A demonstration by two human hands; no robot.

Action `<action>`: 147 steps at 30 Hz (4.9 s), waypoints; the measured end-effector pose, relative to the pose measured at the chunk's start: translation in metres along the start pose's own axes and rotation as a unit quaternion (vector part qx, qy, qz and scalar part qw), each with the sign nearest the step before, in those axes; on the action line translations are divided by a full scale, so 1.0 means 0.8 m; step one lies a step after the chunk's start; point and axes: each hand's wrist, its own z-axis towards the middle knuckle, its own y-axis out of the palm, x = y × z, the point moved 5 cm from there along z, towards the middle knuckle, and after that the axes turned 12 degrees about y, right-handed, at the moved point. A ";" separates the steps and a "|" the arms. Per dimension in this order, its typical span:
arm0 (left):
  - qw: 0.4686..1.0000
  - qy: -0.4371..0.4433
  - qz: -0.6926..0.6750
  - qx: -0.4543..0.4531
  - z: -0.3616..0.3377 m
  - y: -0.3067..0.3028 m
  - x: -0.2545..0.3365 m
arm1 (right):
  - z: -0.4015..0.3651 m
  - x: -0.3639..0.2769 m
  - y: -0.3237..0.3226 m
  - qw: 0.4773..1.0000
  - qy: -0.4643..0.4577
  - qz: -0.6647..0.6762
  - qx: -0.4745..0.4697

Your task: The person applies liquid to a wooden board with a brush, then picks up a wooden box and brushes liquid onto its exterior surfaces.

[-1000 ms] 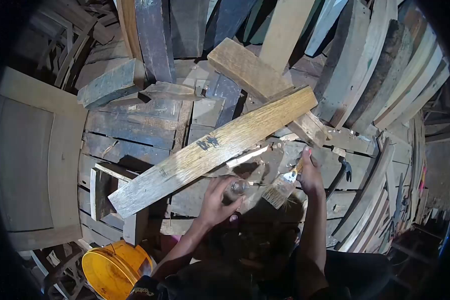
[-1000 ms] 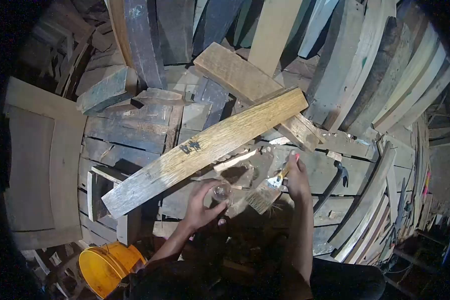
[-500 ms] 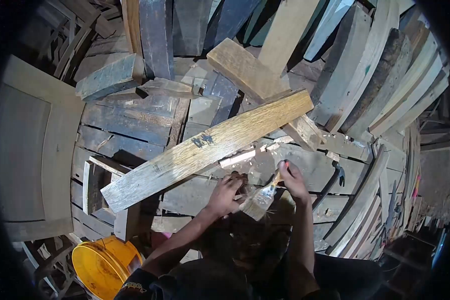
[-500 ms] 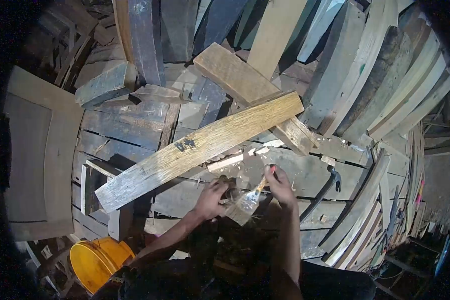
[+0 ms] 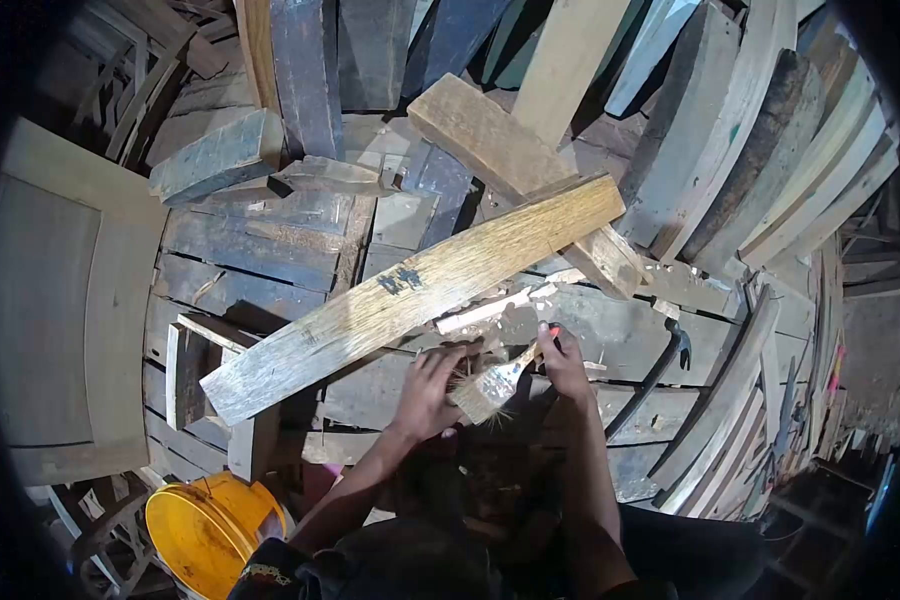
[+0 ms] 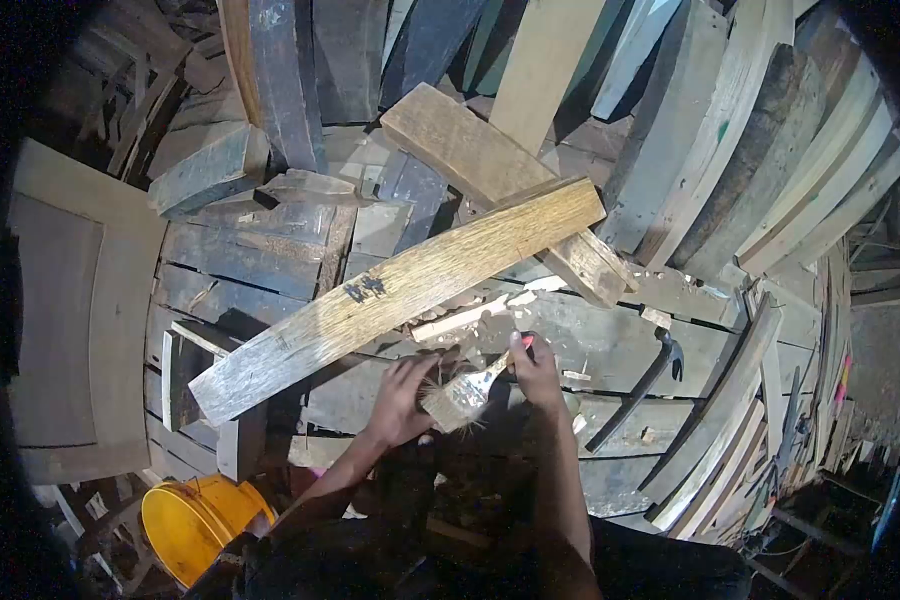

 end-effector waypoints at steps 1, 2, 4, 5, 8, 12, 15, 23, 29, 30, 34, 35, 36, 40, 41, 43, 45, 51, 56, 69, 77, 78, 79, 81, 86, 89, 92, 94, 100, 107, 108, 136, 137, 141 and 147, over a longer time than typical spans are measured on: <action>1.000 -0.021 -0.008 0.001 -0.004 -0.013 0.001 | 0.000 0.001 0.003 1.000 0.002 -0.007 -0.003; 0.999 -0.042 -0.015 0.001 -0.013 -0.027 0.003 | 0.000 0.003 0.006 1.000 0.005 -0.014 -0.005; 0.998 -0.060 -0.028 -0.005 -0.022 -0.052 0.010 | 0.001 0.012 0.012 1.000 0.012 -0.006 0.000; 0.997 -0.070 -0.027 -0.008 -0.026 -0.060 0.014 | 0.004 0.020 0.014 1.000 0.021 0.002 0.003; 0.996 -0.083 -0.023 -0.012 -0.035 -0.069 0.018 | 0.006 0.028 0.020 0.999 0.026 0.002 0.020; 0.997 -0.076 -0.026 -0.007 -0.032 -0.069 0.029 | 0.006 0.025 0.022 1.000 0.021 0.006 0.012; 0.999 -0.047 -0.026 0.006 -0.018 -0.064 0.039 | 0.008 0.028 0.026 1.000 0.017 0.015 0.014; 0.998 -0.033 -0.053 -0.009 0.012 -0.051 0.051 | -0.005 0.022 0.027 0.991 0.131 0.024 0.010; 0.998 -0.037 -0.040 -0.019 0.014 -0.043 0.053 | -0.010 0.005 0.027 0.995 0.085 0.036 -0.024; 0.998 -0.039 -0.040 -0.022 0.013 -0.042 0.052 | -0.011 0.004 0.027 0.995 0.094 0.039 -0.022; 0.997 -0.049 -0.044 -0.031 0.010 -0.039 0.049 | -0.012 0.001 0.028 0.994 0.086 0.062 -0.024; 0.997 -0.056 -0.044 -0.034 0.009 -0.039 0.049 | -0.012 0.004 0.027 0.993 0.095 0.070 -0.020; 0.996 -0.062 -0.044 -0.036 0.008 -0.040 0.050 | -0.013 0.005 0.027 0.991 0.104 0.079 -0.017; 0.995 -0.076 -0.039 -0.042 0.007 -0.043 0.051 | -0.010 0.005 0.008 0.989 0.138 0.046 -0.016; 0.995 -0.078 -0.037 -0.041 0.006 -0.043 0.050 | -0.010 0.004 0.002 0.989 0.138 0.046 -0.025; 0.995 -0.080 -0.033 -0.040 0.005 -0.042 0.047 | -0.014 -0.006 -0.007 0.988 0.138 0.045 -0.042; 0.997 -0.064 -0.026 -0.031 0.005 -0.040 0.047 | -0.015 -0.011 -0.015 0.990 0.132 0.015 -0.049; 0.995 -0.085 0.015 -0.052 -0.002 -0.023 0.034 | -0.010 -0.006 -0.018 0.989 0.125 0.005 -0.076; 0.992 -0.097 0.052 -0.057 -0.010 -0.016 0.030 | -0.003 0.012 -0.016 0.992 0.119 0.003 -0.042; 0.997 -0.057 0.045 -0.002 0.004 -0.011 0.046 | 0.001 0.012 -0.043 0.991 0.136 -0.006 -0.014; 0.997 -0.061 0.041 -0.003 0.000 -0.003 0.041 | 0.001 0.014 -0.043 0.993 0.119 -0.023 0.000; 0.997 -0.063 0.041 -0.005 0.000 -0.004 0.042 | 0.001 0.014 -0.043 0.991 0.127 -0.032 0.001; 0.997 -0.065 0.042 -0.007 0.000 -0.004 0.042 | 0.001 0.015 -0.044 0.990 0.133 -0.038 0.002; 0.997 -0.065 0.040 -0.002 0.000 -0.005 0.043 | 0.001 0.018 -0.045 0.988 0.144 -0.050 0.004; 0.996 -0.071 0.044 -0.016 0.003 -0.009 0.047 | 0.004 0.023 -0.043 0.991 0.122 -0.056 0.001; 0.996 -0.073 0.043 -0.010 0.003 -0.011 0.050 | 0.003 0.024 -0.043 0.991 0.127 -0.046 -0.001; 0.996 -0.077 0.037 -0.014 0.000 -0.006 0.044 | 0.006 0.028 -0.042 0.992 0.120 -0.034 -0.003; 0.996 -0.082 0.034 -0.022 0.001 -0.008 0.046 | 0.006 0.026 -0.040 0.992 0.121 -0.030 -0.004; 0.995 -0.095 0.005 -0.012 0.001 -0.019 0.051 | 0.008 0.027 -0.046 0.992 0.121 -0.033 0.006; 0.993 -0.112 -0.022 -0.017 -0.007 -0.026 0.049 | 0.011 0.037 -0.049 0.994 0.111 -0.007 -0.005; 0.994 -0.109 -0.012 -0.020 -0.007 -0.026 0.048 | 0.012 0.039 -0.048 0.994 0.112 -0.002 -0.007; 0.997 -0.070 0.007 0.010 -0.012 -0.087 0.069 | 0.004 -0.018 -0.080 0.981 0.109 -0.060 0.149; 0.998 -0.052 0.019 0.022 -0.015 -0.093 0.071 | 0.002 -0.030 -0.076 0.984 0.101 -0.040 0.140; 0.994 -0.064 0.041 0.081 -0.025 -0.127 0.072 | -0.011 -0.083 0.002 0.997 0.047 -0.027 0.060; 0.970 -0.020 0.179 0.161 -0.002 -0.225 0.069 | -0.012 -0.070 0.114 0.951 0.125 0.240 -0.150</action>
